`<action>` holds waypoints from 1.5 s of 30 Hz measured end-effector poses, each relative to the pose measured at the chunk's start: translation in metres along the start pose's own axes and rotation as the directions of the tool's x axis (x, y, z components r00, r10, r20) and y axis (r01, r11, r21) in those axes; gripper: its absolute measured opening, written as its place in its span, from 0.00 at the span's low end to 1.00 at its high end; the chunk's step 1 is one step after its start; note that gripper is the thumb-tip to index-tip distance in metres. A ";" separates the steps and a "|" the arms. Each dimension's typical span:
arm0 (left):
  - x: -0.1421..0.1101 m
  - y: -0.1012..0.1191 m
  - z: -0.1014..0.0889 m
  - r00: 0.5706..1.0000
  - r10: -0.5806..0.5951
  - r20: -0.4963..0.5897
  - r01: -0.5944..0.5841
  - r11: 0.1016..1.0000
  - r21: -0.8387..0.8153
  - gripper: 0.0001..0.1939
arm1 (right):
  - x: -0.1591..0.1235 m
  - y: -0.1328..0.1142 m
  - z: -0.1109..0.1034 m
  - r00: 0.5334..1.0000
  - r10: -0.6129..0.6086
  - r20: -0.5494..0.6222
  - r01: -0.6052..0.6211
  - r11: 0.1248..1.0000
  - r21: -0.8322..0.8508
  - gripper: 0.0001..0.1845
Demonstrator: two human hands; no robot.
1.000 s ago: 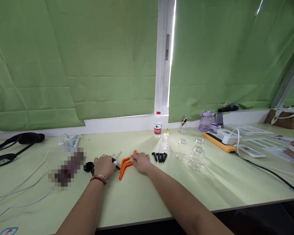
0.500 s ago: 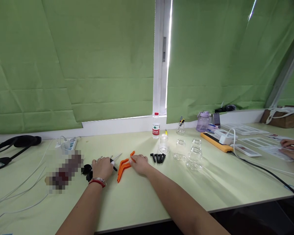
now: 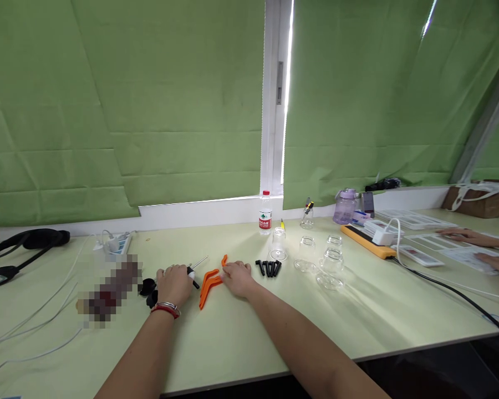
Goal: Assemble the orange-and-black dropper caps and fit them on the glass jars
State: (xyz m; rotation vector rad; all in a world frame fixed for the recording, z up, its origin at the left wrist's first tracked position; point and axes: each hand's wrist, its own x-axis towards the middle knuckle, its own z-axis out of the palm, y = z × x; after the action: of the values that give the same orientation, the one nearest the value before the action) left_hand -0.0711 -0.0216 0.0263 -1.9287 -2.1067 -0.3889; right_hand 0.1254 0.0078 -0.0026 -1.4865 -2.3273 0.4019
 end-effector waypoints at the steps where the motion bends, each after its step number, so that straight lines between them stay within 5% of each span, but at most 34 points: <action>1: 0.000 0.000 0.000 1.000 0.002 -0.021 -0.002 1.000 -0.009 0.16 | 0.000 -0.001 -0.001 1.000 0.003 -0.006 -0.003 1.000 0.022 0.20; 6: -0.001 0.001 -0.006 0.993 0.016 -0.119 -0.032 0.991 -0.131 0.14 | -0.002 0.001 -0.013 0.994 0.041 -0.102 0.007 0.900 0.436 0.20; 10: -0.002 0.004 -0.010 0.992 -0.020 -0.121 -0.033 0.908 -0.417 0.15 | -0.009 0.016 -0.032 0.982 0.133 -0.134 0.055 0.477 0.877 0.20; 13: -0.002 0.012 -0.012 0.998 -0.026 -0.048 -0.015 0.718 -0.695 0.14 | -0.019 0.034 -0.045 0.953 0.256 -0.162 0.110 0.204 0.973 0.19; 16: -0.005 0.028 -0.021 0.998 0.062 0.026 -0.004 0.446 -0.895 0.10 | -0.033 0.051 -0.054 0.926 0.348 -0.148 0.137 0.056 0.989 0.20; 20: -0.016 0.056 -0.033 0.971 0.109 0.213 0.192 0.178 -0.965 0.12 | -0.053 0.065 -0.054 0.923 0.370 -0.106 0.101 0.031 0.994 0.18; 24: -0.027 0.077 -0.025 0.946 0.115 0.302 0.299 0.045 -0.953 0.20 | -0.068 0.068 -0.043 0.925 0.375 -0.065 0.045 0.063 0.997 0.16; 34: -0.040 0.092 -0.006 0.955 0.129 0.267 0.263 0.047 -0.964 0.20 | -0.072 0.065 -0.026 0.941 0.337 0.015 -0.003 -0.036 0.999 0.18; 45: -0.042 0.093 0.002 0.958 0.191 0.212 0.224 -0.046 -0.973 0.21 | -0.073 0.071 -0.022 0.971 0.240 -0.008 0.008 0.002 1.000 0.21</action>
State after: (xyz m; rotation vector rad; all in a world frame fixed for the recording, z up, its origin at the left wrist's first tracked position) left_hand 0.0257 -0.0523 0.0108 -2.6644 -2.0243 -2.5131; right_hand 0.2211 -0.0287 -0.0224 -0.7722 -0.9896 1.5227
